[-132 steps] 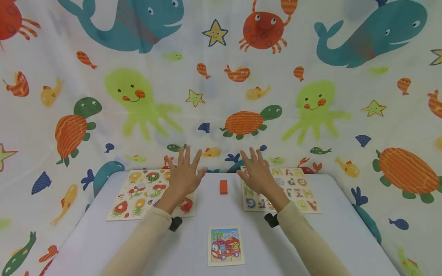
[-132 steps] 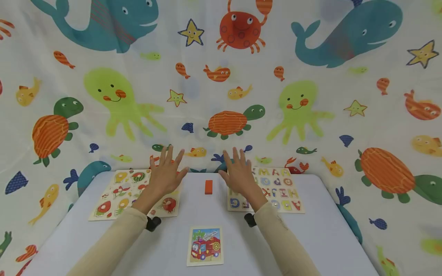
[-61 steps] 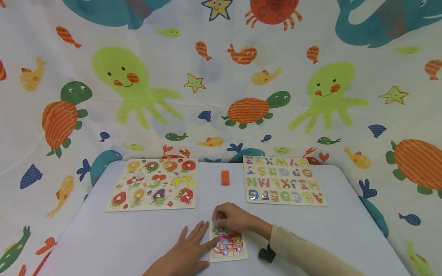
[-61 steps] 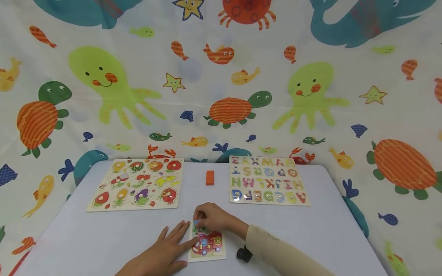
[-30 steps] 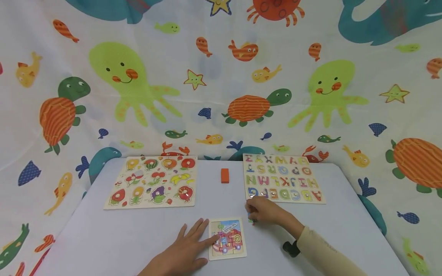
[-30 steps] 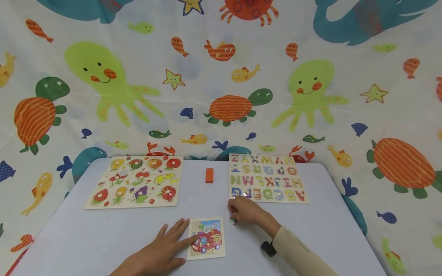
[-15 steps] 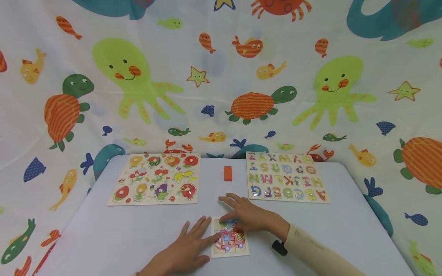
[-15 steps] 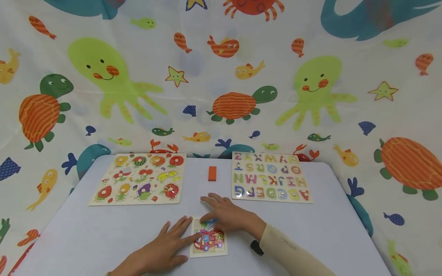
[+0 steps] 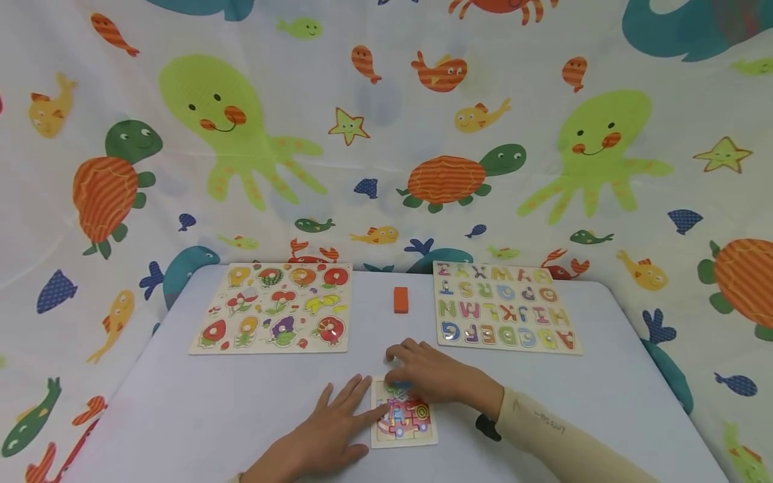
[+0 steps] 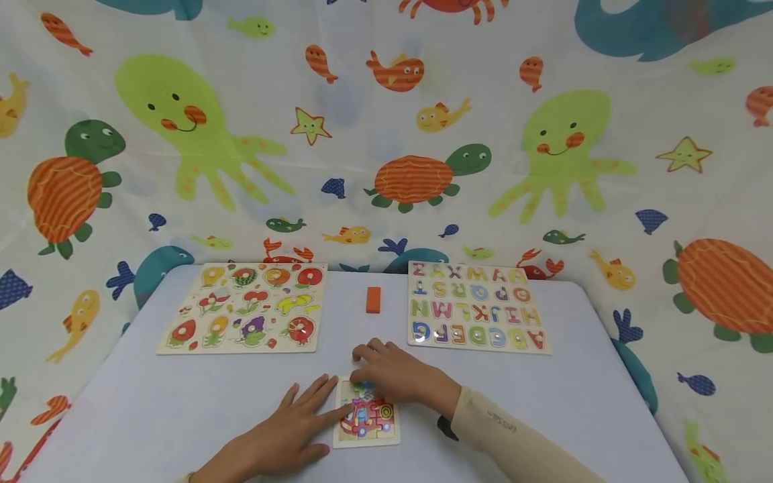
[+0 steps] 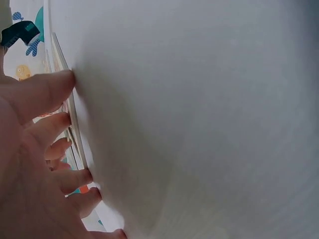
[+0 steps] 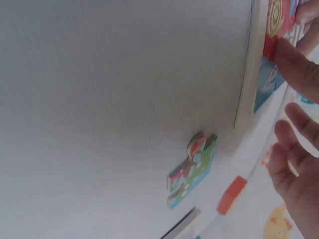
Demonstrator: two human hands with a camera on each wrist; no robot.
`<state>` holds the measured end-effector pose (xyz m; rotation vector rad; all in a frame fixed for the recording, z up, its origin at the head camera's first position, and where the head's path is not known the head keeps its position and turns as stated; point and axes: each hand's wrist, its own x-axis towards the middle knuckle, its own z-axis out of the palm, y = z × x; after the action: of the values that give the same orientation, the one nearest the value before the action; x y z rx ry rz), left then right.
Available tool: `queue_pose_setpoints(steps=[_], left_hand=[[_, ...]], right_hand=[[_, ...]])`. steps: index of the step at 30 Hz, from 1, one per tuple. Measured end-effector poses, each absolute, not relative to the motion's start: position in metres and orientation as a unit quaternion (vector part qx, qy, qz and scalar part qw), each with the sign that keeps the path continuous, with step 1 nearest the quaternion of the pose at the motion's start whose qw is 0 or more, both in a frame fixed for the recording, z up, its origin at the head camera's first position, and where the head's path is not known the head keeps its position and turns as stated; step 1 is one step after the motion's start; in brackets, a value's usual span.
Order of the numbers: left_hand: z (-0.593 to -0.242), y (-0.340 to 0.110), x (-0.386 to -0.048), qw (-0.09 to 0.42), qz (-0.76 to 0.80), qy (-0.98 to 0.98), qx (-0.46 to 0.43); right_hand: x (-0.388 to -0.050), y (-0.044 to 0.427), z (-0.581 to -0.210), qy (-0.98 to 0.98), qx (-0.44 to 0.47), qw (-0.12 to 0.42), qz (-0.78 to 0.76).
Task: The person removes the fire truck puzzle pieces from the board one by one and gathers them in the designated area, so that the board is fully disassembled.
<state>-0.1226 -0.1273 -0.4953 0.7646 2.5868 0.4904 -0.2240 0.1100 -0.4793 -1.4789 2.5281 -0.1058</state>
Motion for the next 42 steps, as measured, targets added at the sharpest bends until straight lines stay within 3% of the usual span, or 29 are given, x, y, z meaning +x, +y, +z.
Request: queue_pose_setpoints(steps=[8, 21, 34, 42], left_hand=[[-0.494, -0.128, -0.122, 0.193, 0.173, 0.927, 0.273], [-0.493, -0.128, -0.121, 0.192, 0.17, 0.928, 0.271], [-0.494, -0.128, -0.124, 0.188, 0.17, 0.927, 0.275], [-0.494, -0.125, -0.122, 0.194, 0.174, 0.927, 0.271]], right_hand=[[-0.219, 0.107, -0.477, 0.866, -0.46, 0.171, -0.099], [-0.222, 0.112, -0.488, 0.864, -0.397, 0.221, -0.215], [-0.223, 0.119, -0.492, 0.855, -0.397, 0.21, -0.26], [-0.226, 0.138, -0.497, 0.831, -0.342, 0.226, -0.375]])
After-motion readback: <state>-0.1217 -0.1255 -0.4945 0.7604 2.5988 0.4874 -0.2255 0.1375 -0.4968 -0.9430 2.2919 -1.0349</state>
